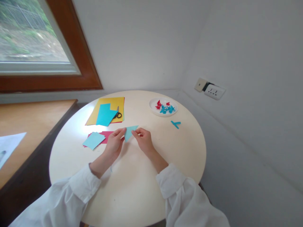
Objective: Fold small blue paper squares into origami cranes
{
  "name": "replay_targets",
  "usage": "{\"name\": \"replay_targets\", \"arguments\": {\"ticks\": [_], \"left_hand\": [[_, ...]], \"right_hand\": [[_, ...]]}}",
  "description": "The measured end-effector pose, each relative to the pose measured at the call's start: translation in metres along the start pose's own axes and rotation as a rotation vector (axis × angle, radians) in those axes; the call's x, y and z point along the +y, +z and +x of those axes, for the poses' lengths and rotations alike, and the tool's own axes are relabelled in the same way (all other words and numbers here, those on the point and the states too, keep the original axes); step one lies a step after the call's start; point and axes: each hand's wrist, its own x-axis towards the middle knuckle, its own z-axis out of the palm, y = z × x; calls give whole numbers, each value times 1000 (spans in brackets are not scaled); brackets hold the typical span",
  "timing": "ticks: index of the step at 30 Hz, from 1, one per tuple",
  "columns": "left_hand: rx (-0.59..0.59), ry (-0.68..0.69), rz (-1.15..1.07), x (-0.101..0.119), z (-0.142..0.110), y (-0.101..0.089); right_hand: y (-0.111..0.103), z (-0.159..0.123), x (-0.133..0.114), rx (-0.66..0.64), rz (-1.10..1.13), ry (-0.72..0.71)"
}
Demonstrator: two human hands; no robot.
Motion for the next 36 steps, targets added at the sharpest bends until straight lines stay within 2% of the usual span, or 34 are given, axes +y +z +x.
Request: {"name": "replay_targets", "arguments": {"ticks": [36], "left_hand": [[-4, -31, -27, -2, -1, 0]], "right_hand": [[-2, 1, -2, 156, 47, -65]]}}
